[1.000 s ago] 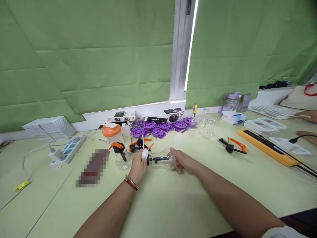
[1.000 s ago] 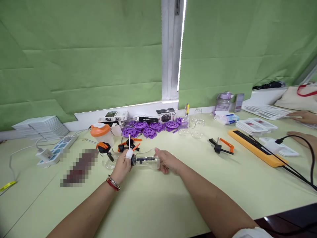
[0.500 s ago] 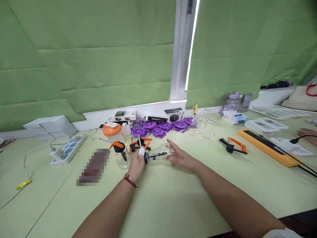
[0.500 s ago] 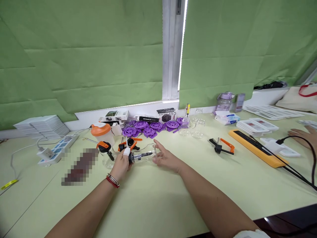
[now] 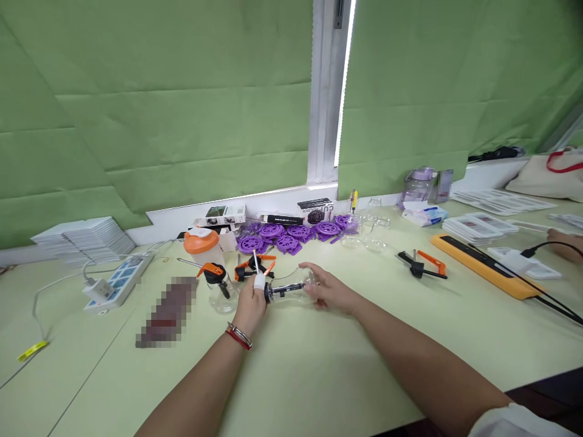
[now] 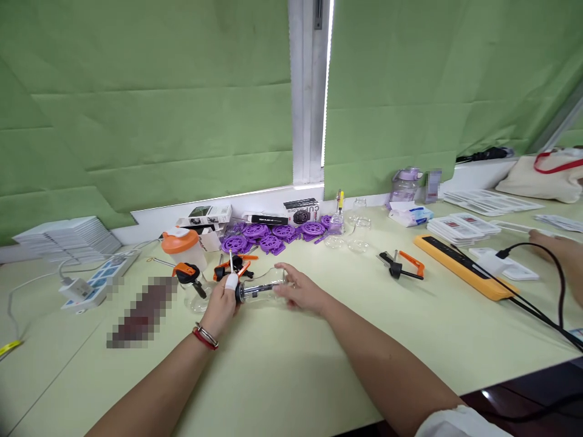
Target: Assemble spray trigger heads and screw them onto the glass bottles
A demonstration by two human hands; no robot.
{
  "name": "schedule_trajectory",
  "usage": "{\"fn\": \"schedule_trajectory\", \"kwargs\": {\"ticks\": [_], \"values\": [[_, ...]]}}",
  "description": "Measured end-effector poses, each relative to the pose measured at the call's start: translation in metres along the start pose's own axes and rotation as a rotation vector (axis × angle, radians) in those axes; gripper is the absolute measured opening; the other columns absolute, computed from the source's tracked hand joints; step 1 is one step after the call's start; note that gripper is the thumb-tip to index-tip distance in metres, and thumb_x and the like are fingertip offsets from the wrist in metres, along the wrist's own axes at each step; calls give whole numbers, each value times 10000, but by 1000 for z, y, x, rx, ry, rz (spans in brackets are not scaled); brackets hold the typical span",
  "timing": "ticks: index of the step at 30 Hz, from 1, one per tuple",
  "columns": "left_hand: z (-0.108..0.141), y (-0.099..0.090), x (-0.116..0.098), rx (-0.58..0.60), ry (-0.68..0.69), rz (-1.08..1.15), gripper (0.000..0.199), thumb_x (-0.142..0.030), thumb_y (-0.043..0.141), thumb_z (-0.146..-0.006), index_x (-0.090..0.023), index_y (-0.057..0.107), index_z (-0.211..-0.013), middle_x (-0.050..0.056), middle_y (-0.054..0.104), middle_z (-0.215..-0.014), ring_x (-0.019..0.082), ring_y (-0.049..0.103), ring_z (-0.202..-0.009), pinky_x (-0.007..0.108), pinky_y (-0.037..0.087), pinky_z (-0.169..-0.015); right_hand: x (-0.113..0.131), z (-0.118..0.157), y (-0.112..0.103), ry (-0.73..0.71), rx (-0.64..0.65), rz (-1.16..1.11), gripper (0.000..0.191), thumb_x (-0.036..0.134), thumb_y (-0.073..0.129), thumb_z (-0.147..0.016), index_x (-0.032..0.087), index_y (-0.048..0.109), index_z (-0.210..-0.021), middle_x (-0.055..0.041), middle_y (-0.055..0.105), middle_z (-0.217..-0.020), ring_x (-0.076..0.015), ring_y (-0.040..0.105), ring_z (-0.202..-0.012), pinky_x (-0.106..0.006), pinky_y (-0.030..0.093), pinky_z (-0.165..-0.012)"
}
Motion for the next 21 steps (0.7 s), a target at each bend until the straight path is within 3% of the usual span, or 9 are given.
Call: {"fn": "schedule_trajectory", "kwargs": {"ticks": [3, 6, 9, 12, 16, 19, 21], "values": [[2, 2, 0, 12, -18, 16, 330, -500, 404, -819, -185, 500, -790, -48, 425, -537, 102, 432, -409, 196, 319, -359, -8, -3, 1, 105, 3, 17, 599, 639, 407, -828, 218, 426, -1255, -9, 573, -747, -50, 403, -396, -171, 269, -357], [4, 2, -1, -5, -84, 56, 365, -535, 380, -824, -188, 490, -809, -47, 422, -551, 108, 442, -407, 192, 282, -334, 1, -1, 2, -8, 1, 77, 639, 611, 443, -829, 237, 333, -1336, -83, 569, -1000, -105, 533, -596, -206, 386, -459], [6, 3, -5, -11, -151, 98, 400, -569, 393, -813, -186, 507, -845, -52, 418, -559, 106, 443, -404, 187, 251, -327, 17, 5, 4, -214, -51, 229, 699, 517, 575, -794, 298, 265, -1382, -96, 422, -1246, -143, 521, -813, -271, 444, -662], [9, 6, -8, 16, -158, 115, 429, -574, 409, -808, -170, 538, -875, -59, 407, -547, 93, 418, -389, 185, 240, -329, 22, 8, 8, -288, -85, 320, 604, 480, 540, -828, 277, 297, -1343, -59, 464, -1096, -145, 487, -779, -306, 414, -722], [7, 4, -5, -3, -132, 103, 420, -556, 412, -811, -158, 547, -817, -63, 392, -520, 87, 404, -380, 189, 249, -333, 14, 4, 13, -249, -87, 304, 460, 483, 447, -881, 249, 319, -1255, -6, 481, -865, -148, 463, -736, -305, 392, -704], [6, 1, -5, 4, -103, 99, 417, -561, 409, -813, -165, 533, -772, -60, 393, -511, 85, 397, -386, 186, 244, -339, 8, 2, 14, -204, -59, 193, 443, 508, 434, -880, 255, 313, -1223, 14, 464, -813, -121, 438, -649, -280, 398, -635], [9, 1, -13, 20, -37, 138, 397, -552, 422, -815, -171, 521, -763, -64, 387, -516, 71, 361, -388, 180, 242, -350, 4, 1, 17, -153, -3, 16, 472, 534, 456, -860, 279, 283, -1217, 6, 469, -879, -99, 448, -594, -264, 410, -571]]}}
Point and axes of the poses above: each hand's wrist, its own z-axis away from the middle knuckle, its own y-axis out of the palm, x = y × z, the point moved 5 cm from there along -z, towards the middle knuckle
